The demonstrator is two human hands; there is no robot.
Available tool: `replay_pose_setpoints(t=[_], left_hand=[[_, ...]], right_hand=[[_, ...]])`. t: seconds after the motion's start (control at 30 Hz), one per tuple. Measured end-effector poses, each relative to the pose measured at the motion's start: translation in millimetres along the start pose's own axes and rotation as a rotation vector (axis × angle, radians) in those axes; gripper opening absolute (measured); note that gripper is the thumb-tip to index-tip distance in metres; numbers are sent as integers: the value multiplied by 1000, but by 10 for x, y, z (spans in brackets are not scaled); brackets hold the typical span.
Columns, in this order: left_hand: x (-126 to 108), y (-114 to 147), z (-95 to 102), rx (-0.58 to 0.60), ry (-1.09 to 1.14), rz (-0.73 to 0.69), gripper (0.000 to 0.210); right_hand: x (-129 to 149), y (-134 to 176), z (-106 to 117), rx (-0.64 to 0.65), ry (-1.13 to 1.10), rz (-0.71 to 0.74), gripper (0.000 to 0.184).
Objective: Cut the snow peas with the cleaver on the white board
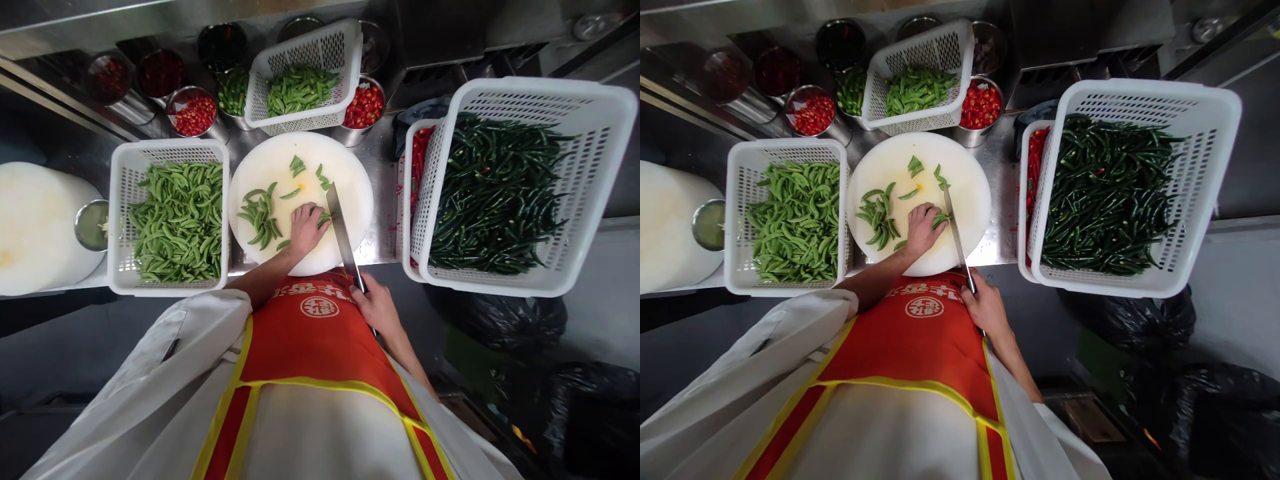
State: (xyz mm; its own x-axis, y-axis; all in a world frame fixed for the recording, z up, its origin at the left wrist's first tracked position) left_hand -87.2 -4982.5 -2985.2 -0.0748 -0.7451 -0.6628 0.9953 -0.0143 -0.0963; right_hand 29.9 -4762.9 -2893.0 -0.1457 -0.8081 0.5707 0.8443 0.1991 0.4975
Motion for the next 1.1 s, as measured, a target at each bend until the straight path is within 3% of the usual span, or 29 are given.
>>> replay_pose_setpoints(t=[0.13,0.2,0.33,0.53,0.6,0.67,0.73,0.83,0.97,1.1], left_hand=[[67,-22,125,97,102,-63,46],[124,-24,253,92,145,-75,51],[275,80,546,58,91,-23,39],[574,514,870,299,-174,-108,21],[624,579,943,279,-224,-68,20],[602,578,983,180,-245,19,21],[510,542,964,67,-201,87,19],[333,484,800,-31,47,195,25],[215,415,471,-51,518,548,52],[171,330,319,-132,817,780,44]], right_hand=[[-41,23,34,6,14,4,33],[-67,20,66,6,36,14,36],[-108,-4,138,16,81,59,41],[-163,-95,238,65,79,94,42],[-172,-135,269,81,67,92,44],[-170,-168,299,89,78,94,45],[-165,-191,327,90,101,103,45],[-165,-207,363,83,145,128,44],[-195,-220,381,95,176,150,46],[-216,-229,378,117,182,176,49]])
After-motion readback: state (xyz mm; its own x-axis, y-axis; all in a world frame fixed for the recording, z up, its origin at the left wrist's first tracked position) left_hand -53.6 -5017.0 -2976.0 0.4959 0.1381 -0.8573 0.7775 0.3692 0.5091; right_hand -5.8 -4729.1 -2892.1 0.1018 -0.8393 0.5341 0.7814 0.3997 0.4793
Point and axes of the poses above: each hand's wrist, its own y-axis away from the middle knuckle, its own z-axis out of the back of the hand, x = y × z, the point moved 1 cm from there along -y, towards the middle knuckle, and after that the axes turned 11 degrees about y, right-handed, at the moved point
